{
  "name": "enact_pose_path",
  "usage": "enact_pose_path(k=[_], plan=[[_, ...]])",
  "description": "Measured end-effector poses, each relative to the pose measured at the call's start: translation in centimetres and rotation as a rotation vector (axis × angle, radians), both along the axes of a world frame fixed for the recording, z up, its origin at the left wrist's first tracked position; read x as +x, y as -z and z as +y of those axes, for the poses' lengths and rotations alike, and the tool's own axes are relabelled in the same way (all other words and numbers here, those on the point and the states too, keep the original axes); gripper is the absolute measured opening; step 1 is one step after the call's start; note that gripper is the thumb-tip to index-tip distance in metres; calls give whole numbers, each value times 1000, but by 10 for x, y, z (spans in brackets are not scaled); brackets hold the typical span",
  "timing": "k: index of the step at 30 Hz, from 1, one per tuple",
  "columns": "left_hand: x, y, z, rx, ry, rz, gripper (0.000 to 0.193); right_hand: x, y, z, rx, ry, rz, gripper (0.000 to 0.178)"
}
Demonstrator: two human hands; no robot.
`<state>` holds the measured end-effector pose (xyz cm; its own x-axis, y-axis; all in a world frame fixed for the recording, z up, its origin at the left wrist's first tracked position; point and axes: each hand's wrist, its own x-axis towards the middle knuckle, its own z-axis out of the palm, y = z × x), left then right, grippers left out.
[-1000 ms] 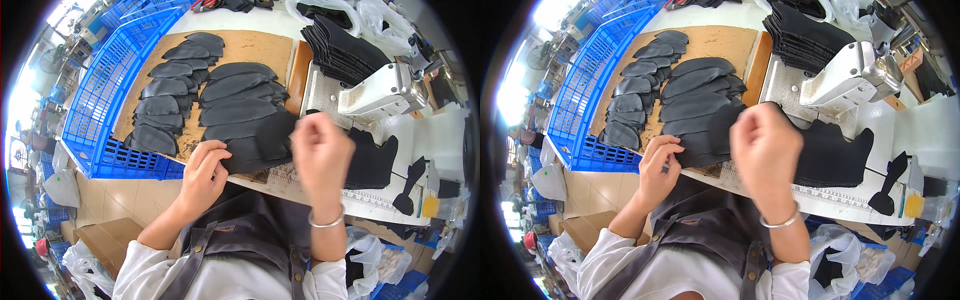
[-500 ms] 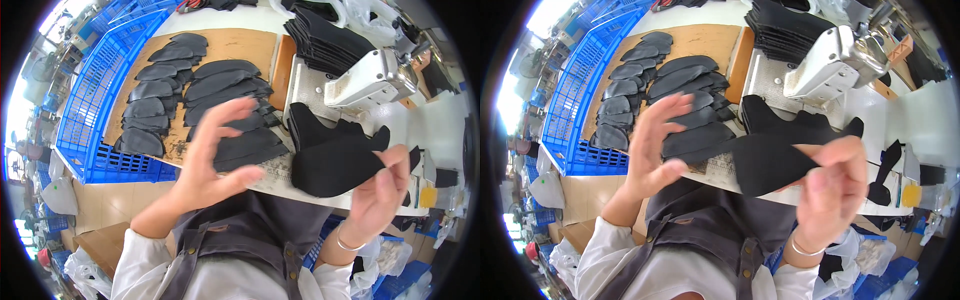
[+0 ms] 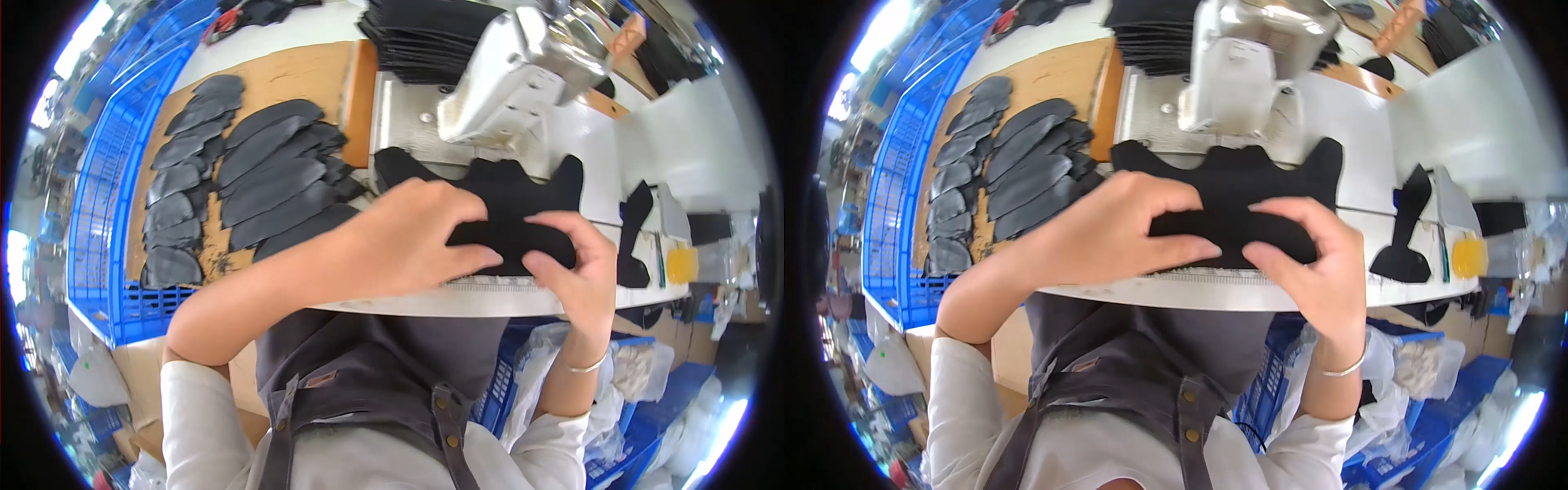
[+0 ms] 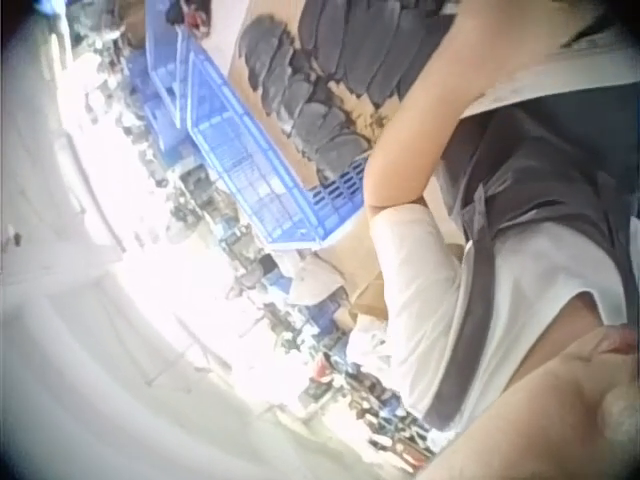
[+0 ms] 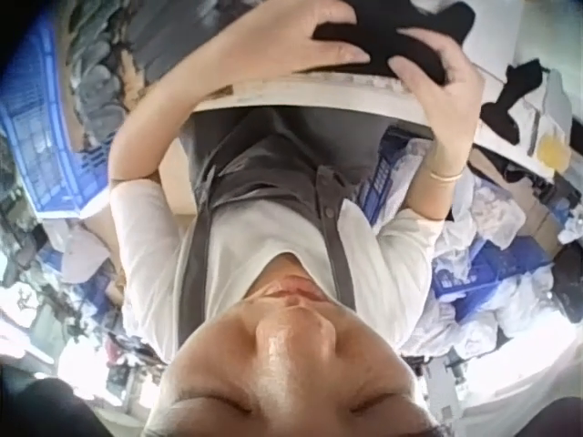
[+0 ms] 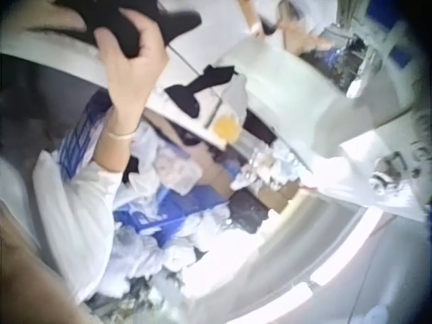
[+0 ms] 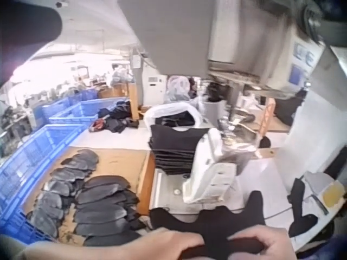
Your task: Organizing and preparing black shoe upper components at a manufacturing workstation.
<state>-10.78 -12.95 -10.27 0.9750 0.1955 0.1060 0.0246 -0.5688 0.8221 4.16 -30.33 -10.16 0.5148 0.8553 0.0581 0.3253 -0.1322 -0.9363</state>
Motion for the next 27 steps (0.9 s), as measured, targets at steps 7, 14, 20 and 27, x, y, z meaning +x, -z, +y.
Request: enact_pose_path(k=[7, 14, 20, 27], plan=[[23, 1, -2, 105, -97, 190, 47, 31, 2, 10, -112, -97, -213, 26], [25, 15, -6, 216, -146, 127, 41, 37, 5, 10, -188, -149, -264, 28], [26, 16, -8, 257, -159, 140, 40, 41, 14, 9, -134, -169, -291, 32], [23, 21, -12, 322, -191, 121, 39, 40, 14, 8, -136, -183, -287, 35]])
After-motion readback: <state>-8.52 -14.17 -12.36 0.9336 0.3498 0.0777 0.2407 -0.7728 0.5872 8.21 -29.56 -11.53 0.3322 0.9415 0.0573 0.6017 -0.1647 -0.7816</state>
